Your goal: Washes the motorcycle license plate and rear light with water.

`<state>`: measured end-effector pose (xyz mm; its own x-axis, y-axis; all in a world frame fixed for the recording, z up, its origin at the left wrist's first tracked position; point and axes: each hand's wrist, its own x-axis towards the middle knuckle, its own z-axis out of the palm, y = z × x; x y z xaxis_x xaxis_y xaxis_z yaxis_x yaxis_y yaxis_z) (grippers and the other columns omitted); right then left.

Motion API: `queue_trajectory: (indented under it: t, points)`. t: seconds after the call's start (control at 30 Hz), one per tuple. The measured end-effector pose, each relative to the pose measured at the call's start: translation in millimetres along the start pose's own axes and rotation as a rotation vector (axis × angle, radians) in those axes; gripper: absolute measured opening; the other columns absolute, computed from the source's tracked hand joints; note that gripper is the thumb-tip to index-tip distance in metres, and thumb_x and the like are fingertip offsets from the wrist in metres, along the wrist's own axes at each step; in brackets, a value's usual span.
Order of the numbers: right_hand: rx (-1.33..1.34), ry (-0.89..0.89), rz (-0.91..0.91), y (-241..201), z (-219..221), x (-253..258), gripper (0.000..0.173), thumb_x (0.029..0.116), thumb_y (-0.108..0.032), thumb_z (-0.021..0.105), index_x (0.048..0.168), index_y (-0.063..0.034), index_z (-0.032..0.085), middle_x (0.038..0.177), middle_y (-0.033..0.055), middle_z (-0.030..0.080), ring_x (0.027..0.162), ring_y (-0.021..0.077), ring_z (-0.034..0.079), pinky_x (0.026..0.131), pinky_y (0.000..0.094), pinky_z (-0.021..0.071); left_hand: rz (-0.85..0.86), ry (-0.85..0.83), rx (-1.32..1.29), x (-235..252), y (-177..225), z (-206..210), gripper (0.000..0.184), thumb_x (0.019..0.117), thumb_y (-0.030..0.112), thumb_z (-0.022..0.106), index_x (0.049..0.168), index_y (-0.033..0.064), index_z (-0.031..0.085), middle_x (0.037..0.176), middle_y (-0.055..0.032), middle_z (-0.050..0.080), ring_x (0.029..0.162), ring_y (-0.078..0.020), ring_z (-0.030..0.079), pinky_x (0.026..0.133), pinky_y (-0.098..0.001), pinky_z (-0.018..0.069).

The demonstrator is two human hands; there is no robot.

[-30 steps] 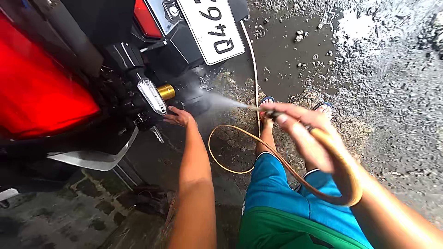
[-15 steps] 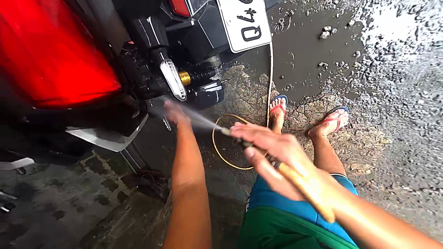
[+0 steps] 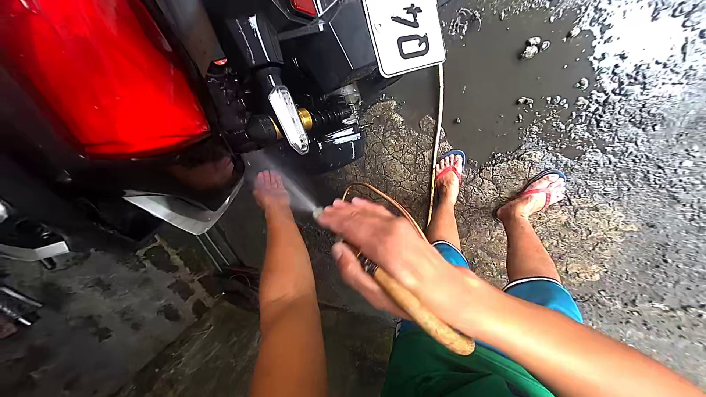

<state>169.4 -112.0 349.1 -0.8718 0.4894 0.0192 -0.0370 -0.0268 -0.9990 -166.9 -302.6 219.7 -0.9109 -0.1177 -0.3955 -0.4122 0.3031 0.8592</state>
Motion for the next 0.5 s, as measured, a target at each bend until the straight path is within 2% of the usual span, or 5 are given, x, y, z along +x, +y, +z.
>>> queue_trajectory:
  t: [0.1, 0.2, 0.27, 0.33, 0.5]
  points:
    - [0.07, -0.018, -0.038, 1, 10, -14, 0.039, 0.1054, -0.024, 0.045, 0.129, -0.0021, 0.068, 0.132, 0.0095, 0.07, 0.136, 0.0237, 0.058, 0.121, 0.045, 0.0387, 0.041, 0.077, -0.087, 0, 7, 3, 0.041, 0.1131, 0.026, 0.028, 0.146, 0.0039, 0.038, 0.143, -0.0117, 0.054, 0.128, -0.0194, 0.058, 0.104, -0.0338, 0.0504]
    - [0.221, 0.189, 0.053, 19, -12, -26, 0.04, 0.1059, -0.022, 0.044, 0.132, -0.0028, 0.068, 0.134, 0.007, 0.069, 0.132, 0.0194, 0.061, 0.117, 0.0426, 0.0473, 0.108, 0.055, -0.175, 8, 20, -1, 0.043, 0.1139, 0.021, 0.025, 0.153, 0.003, 0.032, 0.152, -0.0136, 0.049, 0.138, -0.0206, 0.052, 0.113, -0.0336, 0.0457]
    - [0.301, 0.219, 0.155, 37, -37, -34, 0.039, 0.107, -0.023, 0.043, 0.133, -0.0085, 0.068, 0.131, 0.0018, 0.071, 0.118, 0.012, 0.067, 0.102, 0.0348, 0.0573, 0.142, 0.064, -0.21, 9, 29, 6, 0.039, 0.1133, 0.016, 0.03, 0.15, 0.0017, 0.034, 0.147, -0.0148, 0.053, 0.134, -0.0212, 0.056, 0.11, -0.0321, 0.0491]
    - [0.351, 0.223, 0.257, 52, -52, -42, 0.039, 0.1066, -0.025, 0.042, 0.131, -0.0133, 0.07, 0.118, -0.0021, 0.073, 0.092, 0.0053, 0.068, 0.077, 0.0269, 0.0573, 0.144, 0.07, -0.272, 3, 35, 13, 0.039, 0.1135, 0.017, 0.031, 0.15, 0.0023, 0.034, 0.147, -0.0153, 0.053, 0.135, -0.0227, 0.056, 0.11, -0.0335, 0.0498]
    - [0.58, 0.44, 0.232, 90, -96, -49, 0.052, 0.1084, -0.035, 0.032, 0.133, -0.0022, 0.064, 0.133, 0.0112, 0.067, 0.12, 0.0241, 0.065, 0.104, 0.0443, 0.0529, 0.138, -0.09, -0.28, -14, 38, 42, 0.043, 0.1146, 0.023, 0.026, 0.153, 0.0057, 0.033, 0.151, -0.0105, 0.051, 0.139, -0.0185, 0.051, 0.114, -0.0342, 0.0441]
